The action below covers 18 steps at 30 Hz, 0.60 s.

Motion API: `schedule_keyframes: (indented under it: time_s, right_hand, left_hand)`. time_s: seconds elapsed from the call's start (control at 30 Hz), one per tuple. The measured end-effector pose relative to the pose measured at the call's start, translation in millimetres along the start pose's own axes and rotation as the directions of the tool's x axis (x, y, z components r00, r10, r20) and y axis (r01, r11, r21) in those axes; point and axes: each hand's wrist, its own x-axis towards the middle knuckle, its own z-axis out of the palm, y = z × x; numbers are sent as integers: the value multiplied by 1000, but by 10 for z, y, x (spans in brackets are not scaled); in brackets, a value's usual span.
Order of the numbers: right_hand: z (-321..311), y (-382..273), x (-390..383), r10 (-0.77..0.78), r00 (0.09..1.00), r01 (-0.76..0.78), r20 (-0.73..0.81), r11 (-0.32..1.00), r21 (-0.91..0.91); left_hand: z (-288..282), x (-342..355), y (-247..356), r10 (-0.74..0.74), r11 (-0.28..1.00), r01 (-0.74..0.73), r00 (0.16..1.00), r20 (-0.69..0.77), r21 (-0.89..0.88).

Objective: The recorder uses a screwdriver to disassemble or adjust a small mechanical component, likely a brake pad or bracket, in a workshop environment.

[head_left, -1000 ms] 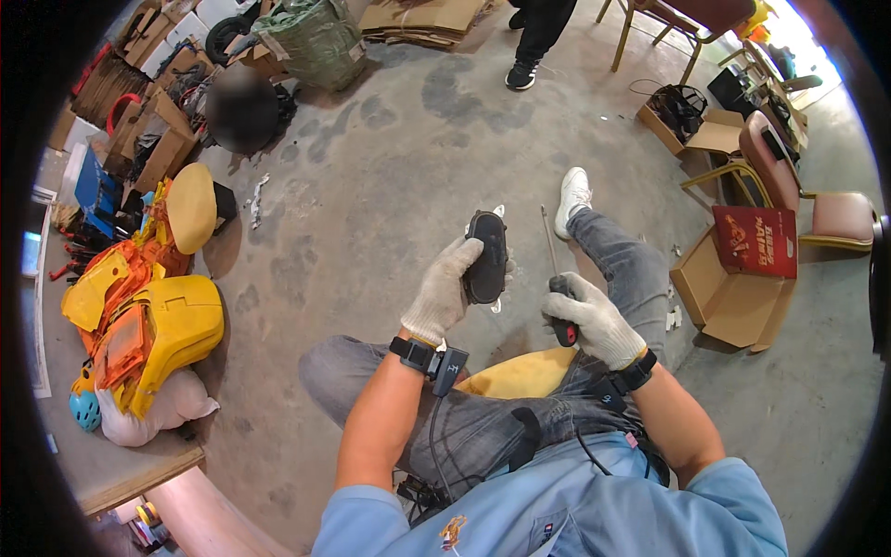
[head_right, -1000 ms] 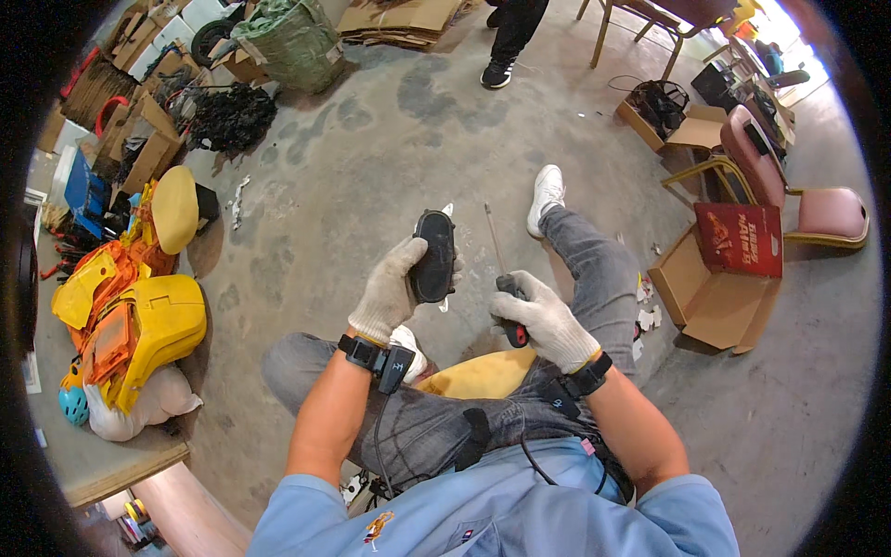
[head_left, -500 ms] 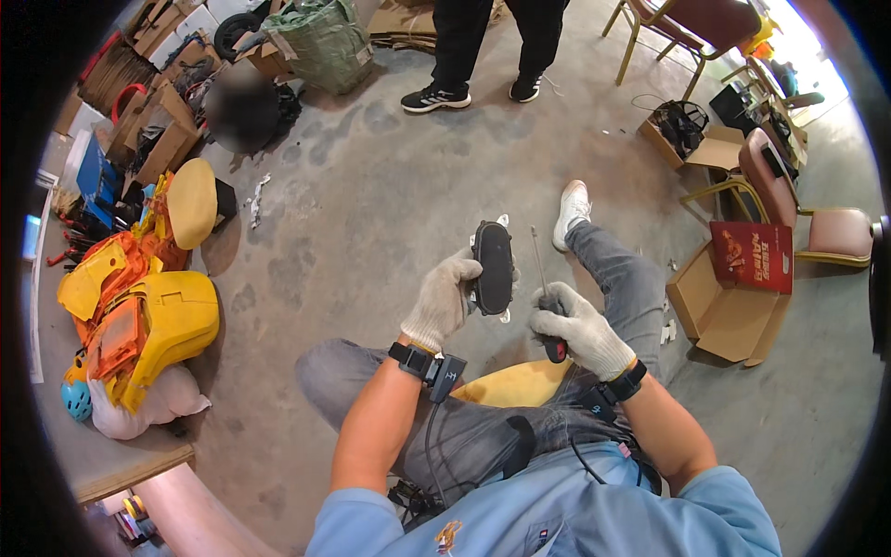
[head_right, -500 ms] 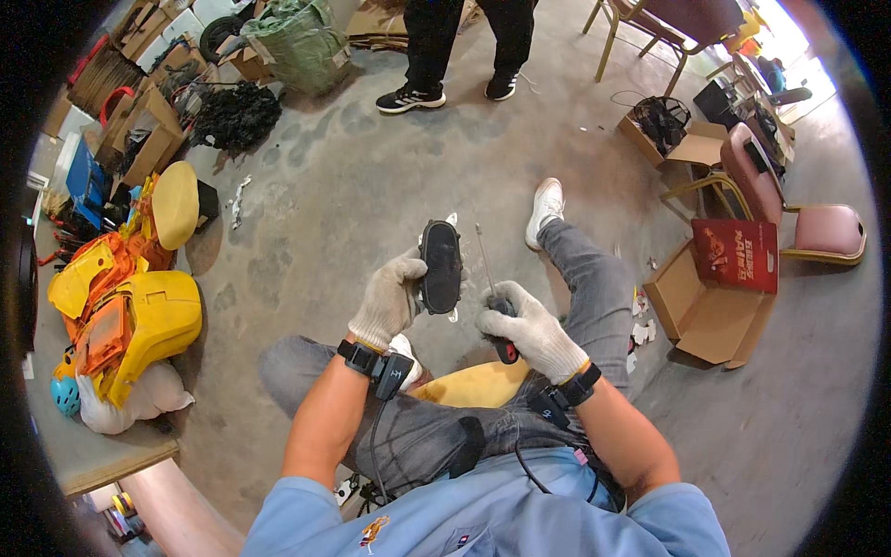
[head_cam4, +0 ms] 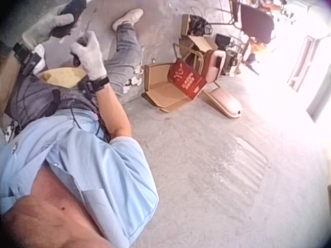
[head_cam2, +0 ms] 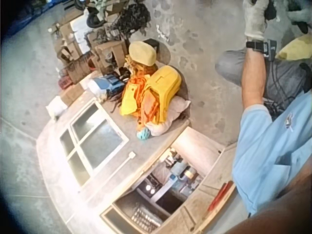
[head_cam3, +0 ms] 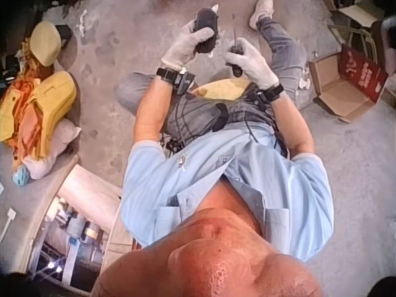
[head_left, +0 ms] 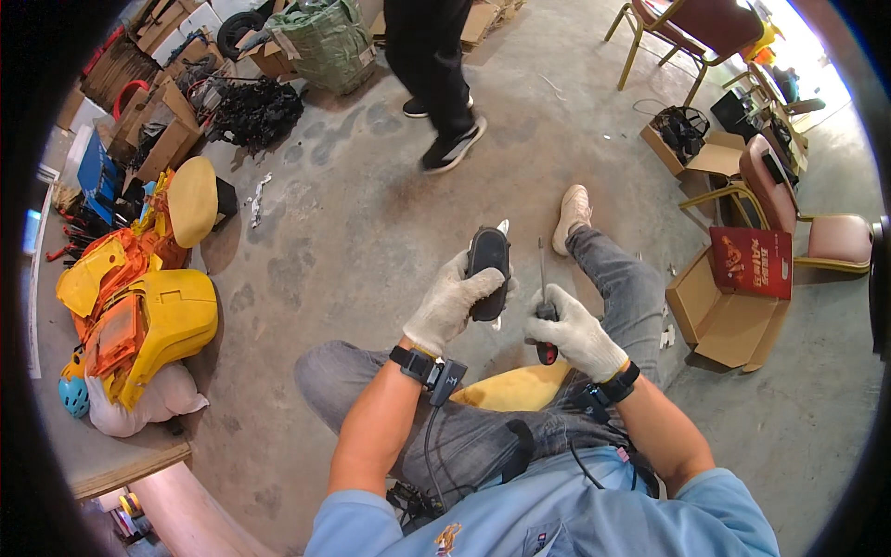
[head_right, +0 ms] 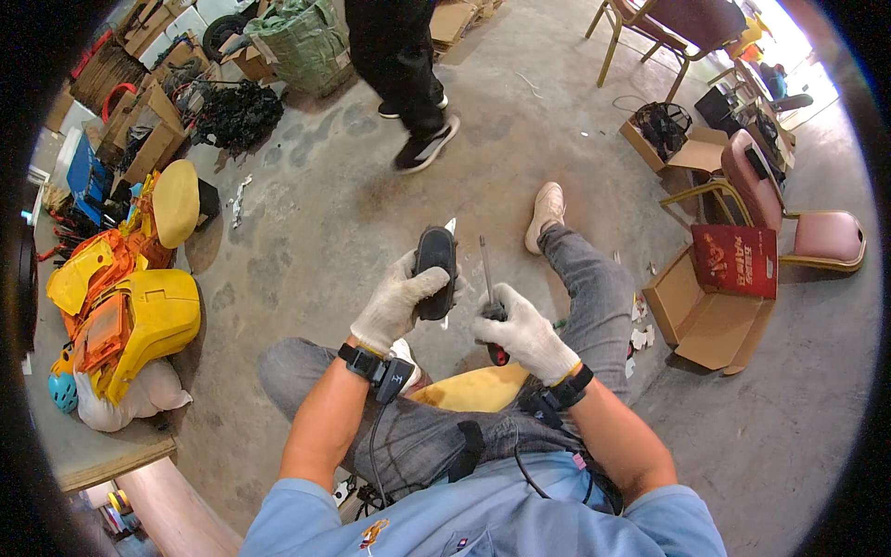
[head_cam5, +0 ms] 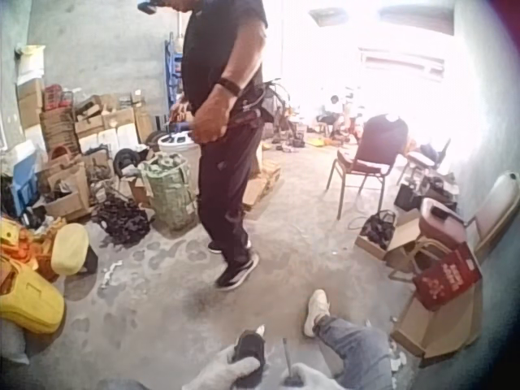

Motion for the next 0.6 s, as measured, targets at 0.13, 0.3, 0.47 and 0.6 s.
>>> schedule_keyframes:
  time_s: [0.13,0.3,0.47,0.6]
  right_hand:
    - [28,2,6,-7,999,4,-43,997,-81]
    - [32,-10,12,10,1000,-10,-28,1000,-6]
    - [42,-79,32,8,999,-8,-41,1000,1]
    - [49,-118,51,-19,997,24,-68,996,83]
  left_hand:
    - [4,-21,45,-16,999,18,999,-41,51]
    - [31,-15,59,-77,997,70,978,-196,-38]
    - [52,-20,31,-11,1000,14,993,-121,22]
    - [41,-38,4,51,996,-47,997,-56,82]
